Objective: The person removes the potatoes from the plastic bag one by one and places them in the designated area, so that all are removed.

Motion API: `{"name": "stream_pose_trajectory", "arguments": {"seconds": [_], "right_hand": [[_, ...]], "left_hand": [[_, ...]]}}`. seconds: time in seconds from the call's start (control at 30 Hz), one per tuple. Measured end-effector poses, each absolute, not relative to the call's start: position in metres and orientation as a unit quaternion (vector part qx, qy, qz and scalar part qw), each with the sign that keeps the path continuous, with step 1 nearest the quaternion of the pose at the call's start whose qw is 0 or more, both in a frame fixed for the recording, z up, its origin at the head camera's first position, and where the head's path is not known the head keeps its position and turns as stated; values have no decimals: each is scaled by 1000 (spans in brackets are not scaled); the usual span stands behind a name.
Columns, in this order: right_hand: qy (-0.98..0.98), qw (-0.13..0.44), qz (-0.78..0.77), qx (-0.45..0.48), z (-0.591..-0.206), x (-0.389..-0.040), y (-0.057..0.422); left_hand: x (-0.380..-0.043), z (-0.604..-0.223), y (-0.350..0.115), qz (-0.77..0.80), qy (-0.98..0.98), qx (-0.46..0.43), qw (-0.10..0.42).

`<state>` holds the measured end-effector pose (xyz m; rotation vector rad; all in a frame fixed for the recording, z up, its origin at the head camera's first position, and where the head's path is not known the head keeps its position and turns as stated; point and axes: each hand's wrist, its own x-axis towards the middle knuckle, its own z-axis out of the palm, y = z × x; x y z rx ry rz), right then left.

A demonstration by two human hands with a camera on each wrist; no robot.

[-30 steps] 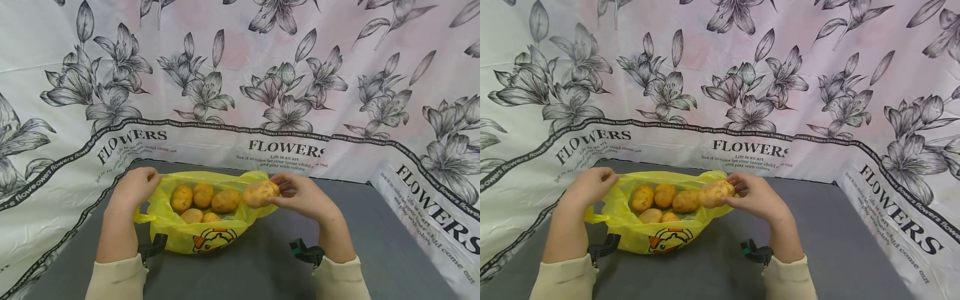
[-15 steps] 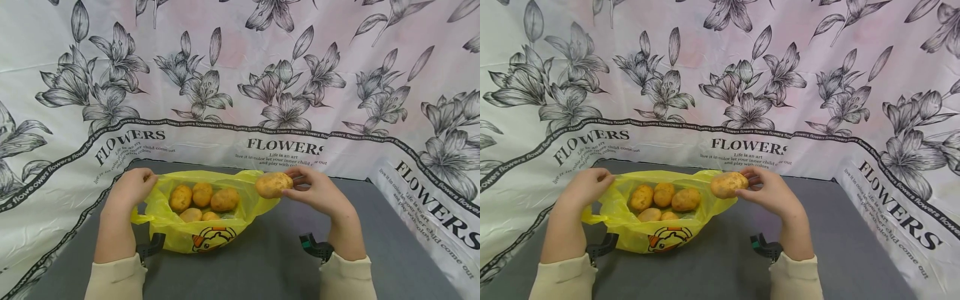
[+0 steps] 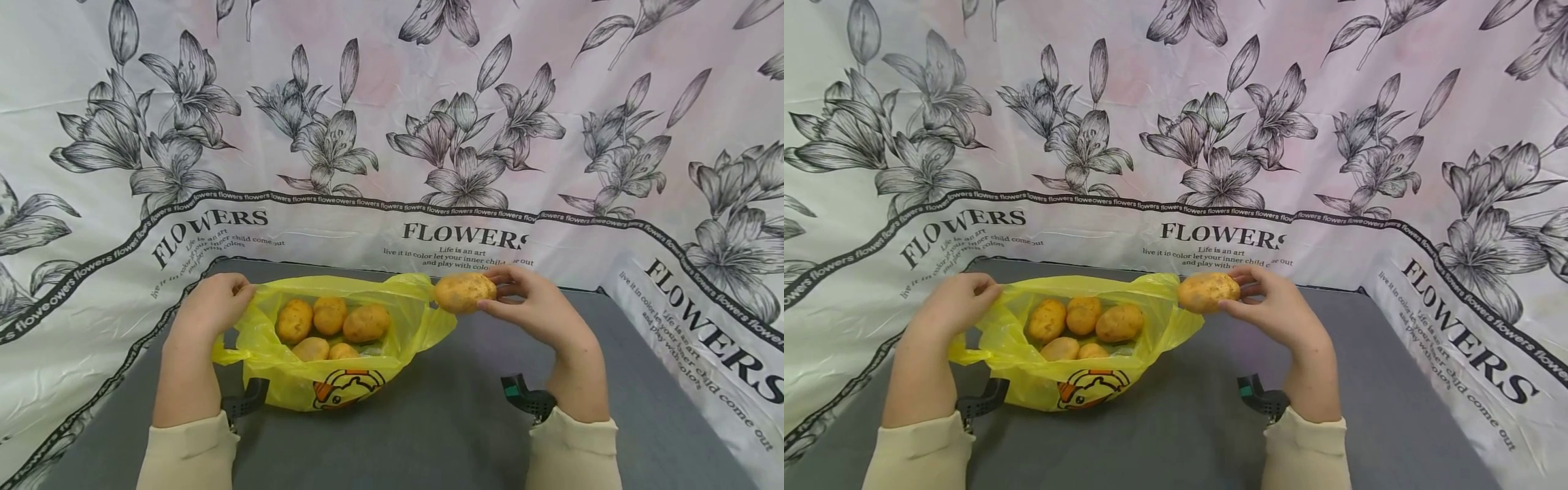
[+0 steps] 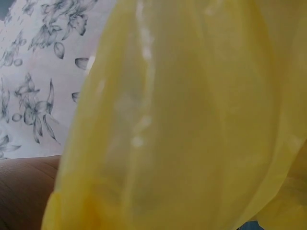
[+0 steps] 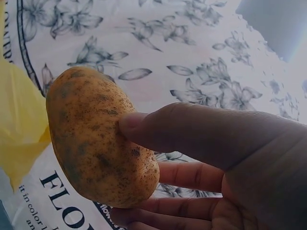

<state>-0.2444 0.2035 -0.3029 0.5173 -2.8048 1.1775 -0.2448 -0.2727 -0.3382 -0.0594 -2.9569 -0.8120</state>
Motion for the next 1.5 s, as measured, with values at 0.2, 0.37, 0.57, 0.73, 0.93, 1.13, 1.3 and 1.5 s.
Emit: {"name": "stream_pose_trajectory", "arguments": {"seconds": [0.2, 0.37, 0.57, 0.73, 0.93, 1.13, 1.3, 1.5], "right_hand": [[-908, 32, 389, 154, -304, -246, 210], [-910, 33, 387, 146, -305, -248, 217], [-908, 27, 394, 139, -308, -251, 223], [-906, 25, 401, 135, -313, -256, 227], [-908, 27, 399, 126, -323, -266, 230], [-911, 15, 398, 109, -332, -274, 232], [-912, 2, 399, 93, -340, -280, 234], [-921, -6, 383, 66, -357, -294, 237]], "left_hand": [[-245, -339, -273, -264, -964, -18, 36], [-245, -338, -274, -266, -963, -18, 35], [-245, -338, -274, -265, -963, -19, 34], [-245, -338, -274, -264, -964, -20, 35], [-245, -338, -274, -263, -964, -18, 33], [-244, -338, -273, -262, -964, -19, 28], [-244, -338, -273, -264, -964, -16, 24], [-244, -339, -273, -264, -964, -17, 25]]}}
